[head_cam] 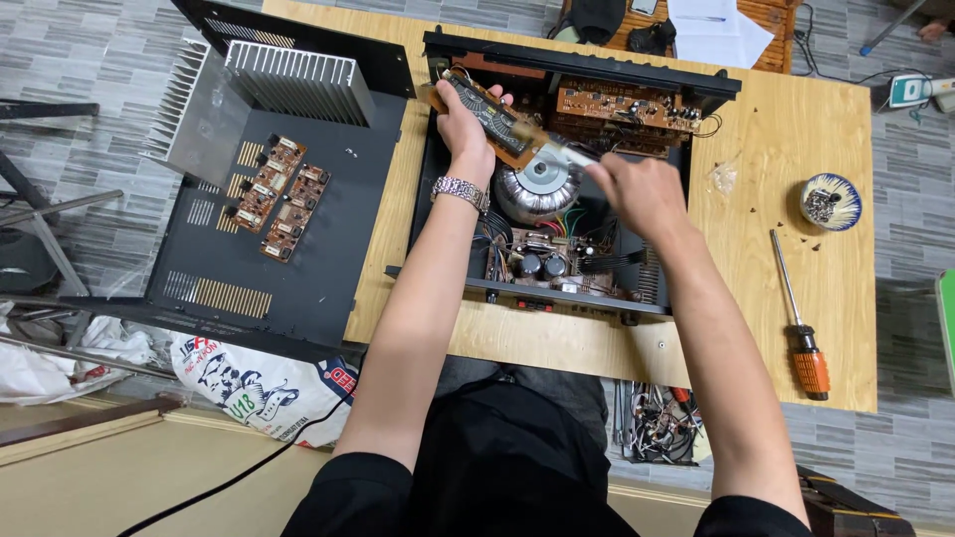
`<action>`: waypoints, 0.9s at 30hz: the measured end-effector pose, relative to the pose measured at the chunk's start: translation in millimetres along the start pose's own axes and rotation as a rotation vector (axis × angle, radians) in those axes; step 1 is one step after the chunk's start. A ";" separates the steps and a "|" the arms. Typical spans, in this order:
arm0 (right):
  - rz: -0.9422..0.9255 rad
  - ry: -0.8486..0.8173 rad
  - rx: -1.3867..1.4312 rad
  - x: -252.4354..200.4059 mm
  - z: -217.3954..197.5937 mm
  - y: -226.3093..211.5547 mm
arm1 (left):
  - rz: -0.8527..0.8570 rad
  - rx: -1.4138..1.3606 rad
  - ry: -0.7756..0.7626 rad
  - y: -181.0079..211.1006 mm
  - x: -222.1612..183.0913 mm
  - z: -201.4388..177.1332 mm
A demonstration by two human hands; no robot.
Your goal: Repairing an electronic amplifier by unscrewing and removing internal circuit boards
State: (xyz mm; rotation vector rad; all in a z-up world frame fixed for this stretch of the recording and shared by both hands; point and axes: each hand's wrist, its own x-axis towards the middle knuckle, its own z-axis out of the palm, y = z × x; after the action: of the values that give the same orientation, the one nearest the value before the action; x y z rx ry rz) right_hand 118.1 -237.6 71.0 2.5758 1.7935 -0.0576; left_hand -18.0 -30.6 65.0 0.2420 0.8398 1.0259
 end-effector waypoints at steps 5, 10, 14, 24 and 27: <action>-0.013 0.074 0.023 -1.5 4.8 7.0 | -0.004 0.007 0.043 -3.0 7.0 -2.5; -0.028 -0.013 0.050 -1.7 -4.8 3.2 | -0.002 -0.008 0.019 -5.2 10.4 -2.9; 0.023 -0.039 0.087 -0.5 -5.8 7.6 | -0.007 -0.003 0.018 -3.1 6.0 -2.7; 0.004 0.017 0.086 0.8 -4.4 18.2 | 0.000 -0.015 0.005 -3.8 10.6 -2.4; 0.009 0.027 0.067 -0.7 -0.6 21.8 | -0.012 -0.007 0.015 -3.1 8.1 -2.6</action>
State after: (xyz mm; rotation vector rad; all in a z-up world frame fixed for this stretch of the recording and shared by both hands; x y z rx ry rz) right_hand 138.3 -245.8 71.2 2.6419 1.8202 -0.0852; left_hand -15.8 -26.0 57.5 0.2234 0.8506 1.0201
